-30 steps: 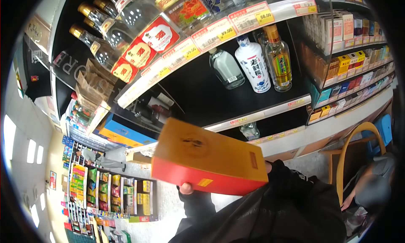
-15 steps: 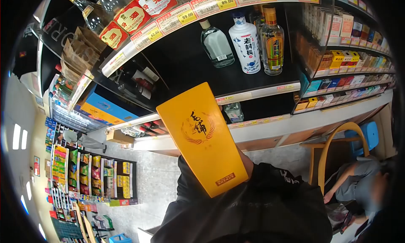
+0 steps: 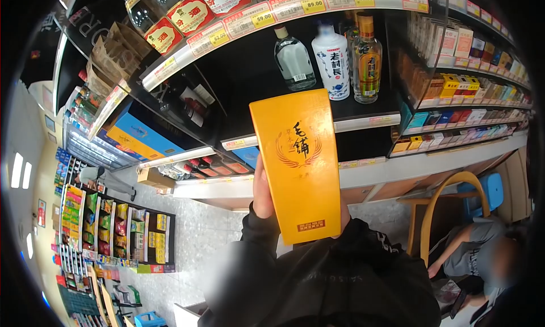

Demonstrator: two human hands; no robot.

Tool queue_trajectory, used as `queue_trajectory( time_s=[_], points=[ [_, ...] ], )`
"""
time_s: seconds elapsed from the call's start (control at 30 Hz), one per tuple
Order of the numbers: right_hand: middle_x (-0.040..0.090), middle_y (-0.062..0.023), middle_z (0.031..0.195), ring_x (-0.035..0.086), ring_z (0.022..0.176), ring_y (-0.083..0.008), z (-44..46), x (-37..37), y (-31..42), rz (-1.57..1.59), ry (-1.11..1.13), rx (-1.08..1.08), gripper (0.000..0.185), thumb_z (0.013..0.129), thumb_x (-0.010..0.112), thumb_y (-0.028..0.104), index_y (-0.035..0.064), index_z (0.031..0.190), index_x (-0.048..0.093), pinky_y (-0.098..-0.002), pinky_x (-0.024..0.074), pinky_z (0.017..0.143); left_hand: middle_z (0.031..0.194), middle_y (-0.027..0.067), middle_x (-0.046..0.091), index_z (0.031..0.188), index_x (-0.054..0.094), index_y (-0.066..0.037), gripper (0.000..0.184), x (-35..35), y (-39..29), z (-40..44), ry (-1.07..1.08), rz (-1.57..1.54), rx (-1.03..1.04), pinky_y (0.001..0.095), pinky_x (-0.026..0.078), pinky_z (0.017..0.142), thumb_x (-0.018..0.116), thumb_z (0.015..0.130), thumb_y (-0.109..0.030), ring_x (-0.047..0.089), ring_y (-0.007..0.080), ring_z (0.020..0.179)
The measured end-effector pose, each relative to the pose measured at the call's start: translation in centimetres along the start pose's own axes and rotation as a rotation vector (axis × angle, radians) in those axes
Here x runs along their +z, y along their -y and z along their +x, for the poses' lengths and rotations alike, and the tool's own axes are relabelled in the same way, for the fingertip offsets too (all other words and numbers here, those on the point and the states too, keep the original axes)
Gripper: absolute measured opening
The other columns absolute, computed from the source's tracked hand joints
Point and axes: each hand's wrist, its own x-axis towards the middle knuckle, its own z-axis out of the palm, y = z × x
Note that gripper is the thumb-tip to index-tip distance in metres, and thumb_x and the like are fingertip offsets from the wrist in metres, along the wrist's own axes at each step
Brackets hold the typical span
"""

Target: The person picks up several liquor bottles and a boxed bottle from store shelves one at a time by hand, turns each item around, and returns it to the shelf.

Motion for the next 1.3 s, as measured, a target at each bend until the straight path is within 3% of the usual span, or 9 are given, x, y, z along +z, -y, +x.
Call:
queue_trajectory(
  time_s=[0.13,0.4,0.47,0.6,0.77,0.93,1.1,1.23,1.3],
  points=[
    [0.025,-0.006,0.15,0.03,0.134,-0.0197,-0.4,-0.1,0.5,0.012,-0.036,-0.119,0.063,0.096,0.046,0.017,0.0109,0.148,0.009,-0.0287,0.0321,0.104,0.134,0.0118,0.045,0.142,0.024,-0.005,0.084,1.6,-1.3,-0.8,0.102,0.506,0.077,0.0322,0.042,0.096,0.055,0.083,-0.056,0.049,0.0219,0.119],
    [0.03,-0.0054,0.147,0.035,0.131,-0.0183,0.3,-0.6,1.2,0.409,0.06,-0.125,0.055,0.099,0.039,0.025,0.0115,0.147,0.016,-0.0274,0.0366,0.1,0.137,0.0116,0.043,0.144,0.02,-0.005,0.091,1.7,-1.6,-1.0,0.147,0.486,-0.019,0.0323,0.04,0.098,0.058,0.08,-0.058,0.047,0.0229,0.122],
    [0.033,-0.007,0.145,0.033,0.132,-0.0187,0.6,-0.5,1.4,-0.294,-0.067,-0.201,0.052,0.098,0.04,0.027,0.0116,0.145,0.022,-0.03,0.0321,0.105,0.135,0.0118,0.044,0.143,0.022,-0.005,0.091,2.0,-1.6,-1.1,0.118,0.428,-0.005,0.0325,0.039,0.099,0.059,0.08,-0.059,0.047,0.023,0.122],
    [0.033,-0.0089,0.144,0.034,0.132,-0.0212,0.1,2.4,2.1,0.059,-0.161,-0.236,0.058,0.095,0.048,0.033,0.0103,0.143,0.023,-0.0321,0.0287,0.107,0.134,0.0118,0.046,0.141,0.026,-0.005,0.087,1.4,-1.5,-1.2,0.172,0.358,0.033,0.0326,0.039,0.099,0.06,0.08,-0.057,0.047,0.0227,0.12],
    [0.032,-0.0147,0.143,0.034,0.131,-0.0242,-0.3,2.0,1.9,-0.751,-0.123,-0.58,0.088,0.078,0.074,0.022,0.0074,0.144,0.018,-0.0357,0.0292,0.106,0.127,0.0111,0.053,0.132,0.04,-0.004,0.067,0.6,-1.7,-2.0,0.109,0.341,-0.056,0.0325,0.042,0.094,0.063,0.082,-0.042,0.052,0.0221,0.114],
    [0.034,-0.0151,0.141,0.035,0.13,-0.0245,-1.0,2.6,1.9,-0.895,-0.114,-0.613,0.1,0.068,0.081,0.01,0.0045,0.144,0.016,-0.0373,0.0304,0.105,0.116,0.0106,0.061,0.124,0.048,-0.004,0.057,1.4,-1.0,-2.4,-0.066,0.021,-0.041,0.0322,0.049,0.085,0.066,0.08,-0.036,0.061,0.0237,0.1],
    [0.032,-0.0116,0.144,0.035,0.131,-0.0225,-0.2,-0.2,0.2,-0.259,0.21,-0.42,0.09,0.08,0.064,0.054,0.0109,0.145,0.019,-0.0384,0.0286,0.106,0.117,0.0106,0.06,0.126,0.047,-0.004,0.064,0.3,-0.2,-2.8,-0.07,-0.03,-0.024,0.0318,0.049,0.085,0.071,0.075,-0.036,0.06,0.0235,0.102],
    [0.034,-0.0054,0.145,0.033,0.133,-0.0245,-2.0,-0.5,-0.5,0.575,0.18,0.267,0.062,0.092,0.042,0.052,0.0187,0.143,0.028,-0.0447,0.0279,0.109,0.125,0.0134,0.049,0.137,0.031,-0.003,0.087,-1.1,1.0,-3.4,0.017,0.232,0.051,0.0335,0.044,0.092,0.076,0.07,-0.036,0.052,0.0242,0.112],
    [0.037,-0.0073,0.143,0.039,0.129,-0.0293,-2.7,0.5,0.9,0.452,0.081,0.295,0.062,0.092,0.042,0.053,0.0172,0.142,0.031,-0.0544,0.0312,0.104,0.131,0.0145,0.042,0.139,0.025,-0.002,0.093,-1.4,1.8,-4.1,0.067,0.304,0.088,0.0342,0.04,0.096,0.077,0.07,-0.035,0.046,0.0254,0.119]
  ],
)
